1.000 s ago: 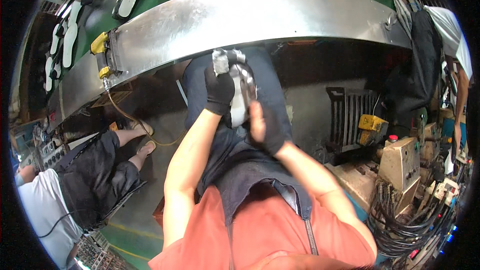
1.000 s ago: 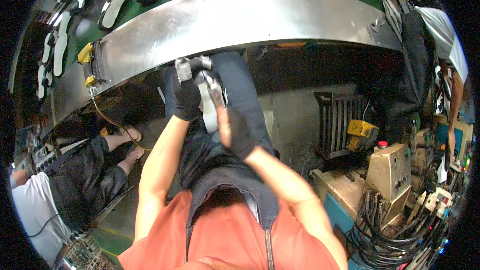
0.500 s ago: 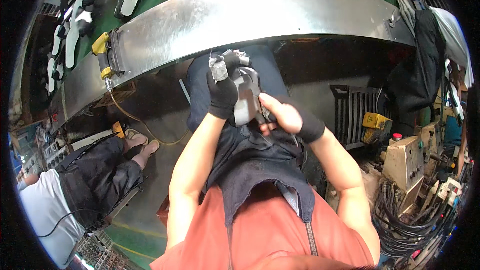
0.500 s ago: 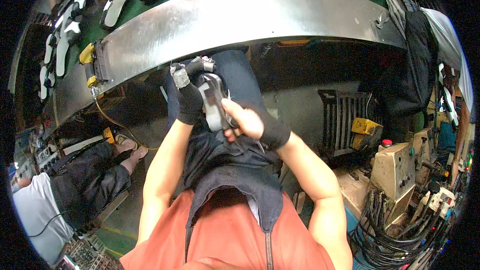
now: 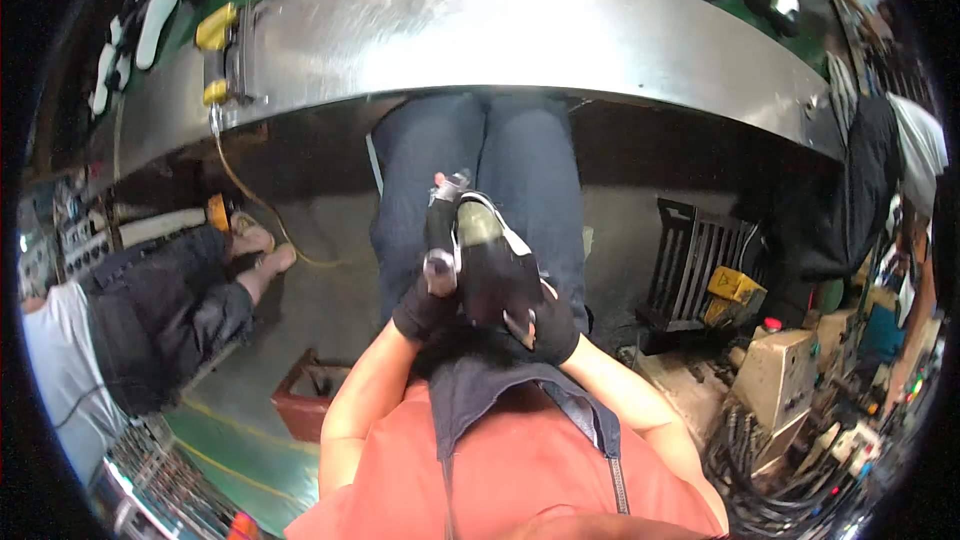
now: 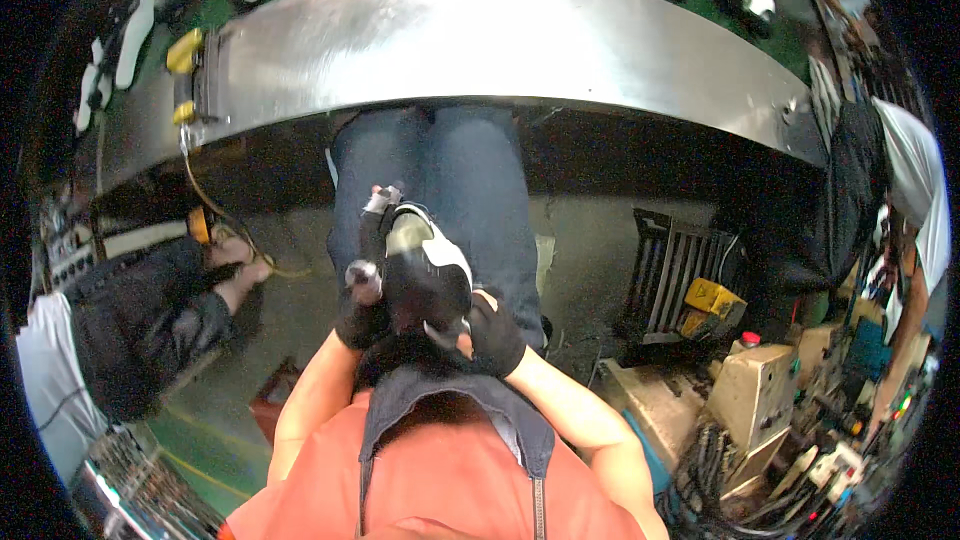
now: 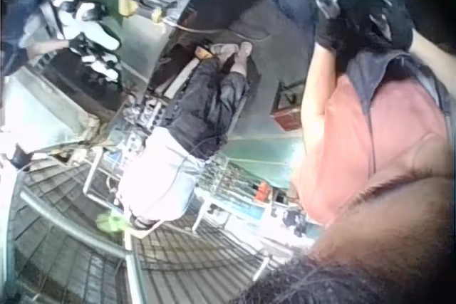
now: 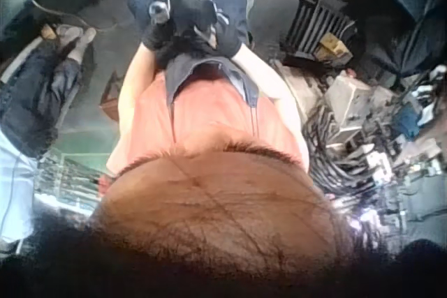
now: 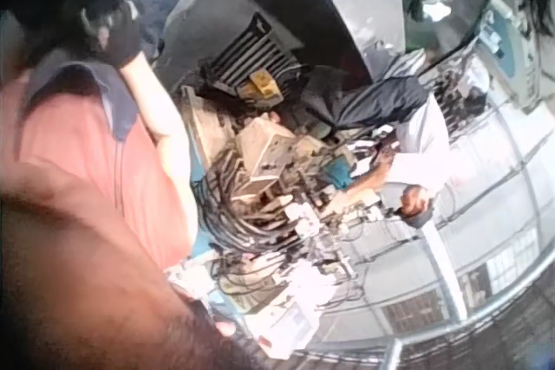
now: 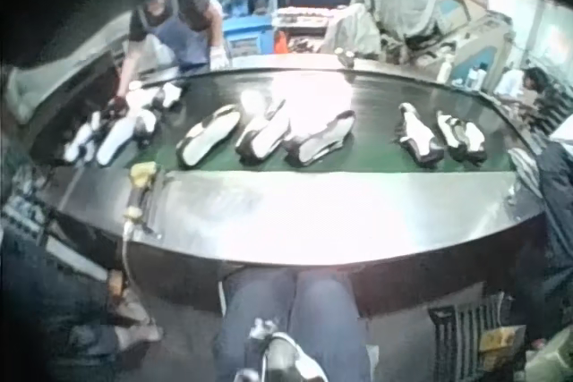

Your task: The person uses a curved metal tool to scrape and trim the white sole of a black shoe held on their lap. They repeatedly pick up shoes from a nearby conveyor belt, perform the trimming action, and place the shoes back on the belt.

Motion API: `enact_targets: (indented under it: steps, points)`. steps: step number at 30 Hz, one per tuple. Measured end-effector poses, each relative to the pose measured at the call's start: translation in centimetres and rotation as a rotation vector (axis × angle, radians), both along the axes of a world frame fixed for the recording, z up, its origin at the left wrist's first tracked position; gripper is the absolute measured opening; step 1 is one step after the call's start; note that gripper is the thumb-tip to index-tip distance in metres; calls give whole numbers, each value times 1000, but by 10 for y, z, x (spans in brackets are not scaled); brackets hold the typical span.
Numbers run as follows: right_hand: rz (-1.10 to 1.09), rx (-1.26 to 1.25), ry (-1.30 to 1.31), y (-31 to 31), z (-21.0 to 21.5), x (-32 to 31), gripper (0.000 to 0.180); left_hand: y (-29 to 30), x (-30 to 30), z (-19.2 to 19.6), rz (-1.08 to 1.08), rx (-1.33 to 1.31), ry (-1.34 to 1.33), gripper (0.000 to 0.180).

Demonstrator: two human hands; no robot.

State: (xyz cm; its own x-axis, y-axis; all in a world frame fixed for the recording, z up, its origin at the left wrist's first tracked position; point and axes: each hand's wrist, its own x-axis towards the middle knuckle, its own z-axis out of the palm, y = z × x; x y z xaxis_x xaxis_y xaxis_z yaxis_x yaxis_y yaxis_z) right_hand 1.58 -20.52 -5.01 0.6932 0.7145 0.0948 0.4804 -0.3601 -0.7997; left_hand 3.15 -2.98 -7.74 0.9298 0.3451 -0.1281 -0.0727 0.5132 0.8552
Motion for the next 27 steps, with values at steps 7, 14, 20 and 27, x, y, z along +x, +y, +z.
enact_targets:
  steps: [7, 14, 20, 27]
  points:
    - [125, 19, -26, -39, -38, -26, 46, 3, -22, -49, -243, -670, 41, 70]
    - [32, 3, -34, -22, 3, 3, 30, 11, -32, -83, -204, -8, 181, 59]
    - [-383, -57, 875, 30, 81, 86, 45, 34, 66, 115, -131, 933, 540, 60]
    - [-445, 92, 1091, 19, 41, 93, 50, 14, 28, 26, -115, 704, 278, 45]
